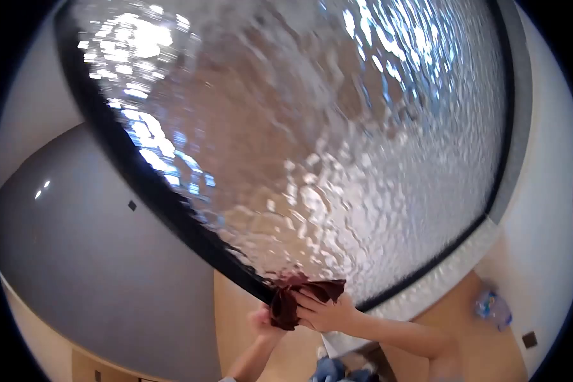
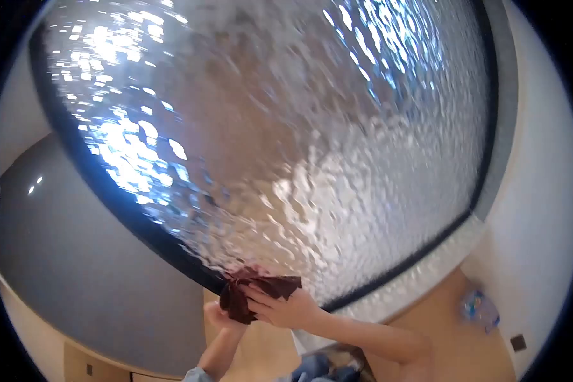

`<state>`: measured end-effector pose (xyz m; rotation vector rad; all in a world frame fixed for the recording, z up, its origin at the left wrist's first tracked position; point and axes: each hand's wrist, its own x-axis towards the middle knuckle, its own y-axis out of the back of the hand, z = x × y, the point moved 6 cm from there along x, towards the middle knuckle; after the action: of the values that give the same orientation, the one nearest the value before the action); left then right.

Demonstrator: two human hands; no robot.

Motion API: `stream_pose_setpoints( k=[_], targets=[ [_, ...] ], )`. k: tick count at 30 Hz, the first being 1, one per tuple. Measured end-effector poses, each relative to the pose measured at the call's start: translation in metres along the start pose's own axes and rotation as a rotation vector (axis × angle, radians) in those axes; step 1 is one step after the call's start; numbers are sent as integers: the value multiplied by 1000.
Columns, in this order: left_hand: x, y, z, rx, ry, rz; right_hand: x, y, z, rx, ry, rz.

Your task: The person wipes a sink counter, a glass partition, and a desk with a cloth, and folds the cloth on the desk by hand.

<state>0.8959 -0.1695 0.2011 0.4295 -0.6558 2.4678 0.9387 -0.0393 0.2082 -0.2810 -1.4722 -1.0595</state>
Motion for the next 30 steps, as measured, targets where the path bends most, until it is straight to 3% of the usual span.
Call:
stream_pose_setpoints(
  k=[2,5,8,11,12,13,15,17,18,19,20,21,23,24,26,28,30],
  targets=[
    [1,3,5,-158,-107,57,-19,-4,-9,56,-121,0],
    [-3,22,2,-333,-93,117,-37,-14,-15,100,-305,66],
    [24,-6,9,-250,-267,-77,-42,-20,-16,28,-503,192],
    [20,14,2,-263,-280,-17,-23,-6,11,-48,-669,246],
    [13,7,3,273,-595,91,-4,17,34,-144,-702,309],
    [0,0,1,791,-866,384,14,48,63,-182,-673,386],
    [-4,5,3,756,-885,283,44,102,123,-331,-530,576],
    [-4,22,-3,377,-727,213,58,146,182,-441,-619,673],
    [-1,25,-8,168,-594,245,58,166,207,-516,-547,728],
    [3,16,-12,89,-451,409,53,190,237,-591,-466,780],
    [5,7,-18,-15,-313,566,28,190,279,-1058,-222,498],
    [11,-3,-11,114,-296,505,16,204,284,-929,-327,412],
    [19,-21,0,374,-254,370,-46,222,302,-629,-725,554],
    [21,-22,1,353,-253,370,-87,219,312,-471,-916,620],
    [20,-23,-2,367,-276,386,-178,188,328,-77,-1116,727],
    [18,-21,-4,364,-281,424,-272,145,329,357,-1116,813],
    [15,-14,-6,353,-265,491,-290,133,292,92,-1255,633]
  ],
)
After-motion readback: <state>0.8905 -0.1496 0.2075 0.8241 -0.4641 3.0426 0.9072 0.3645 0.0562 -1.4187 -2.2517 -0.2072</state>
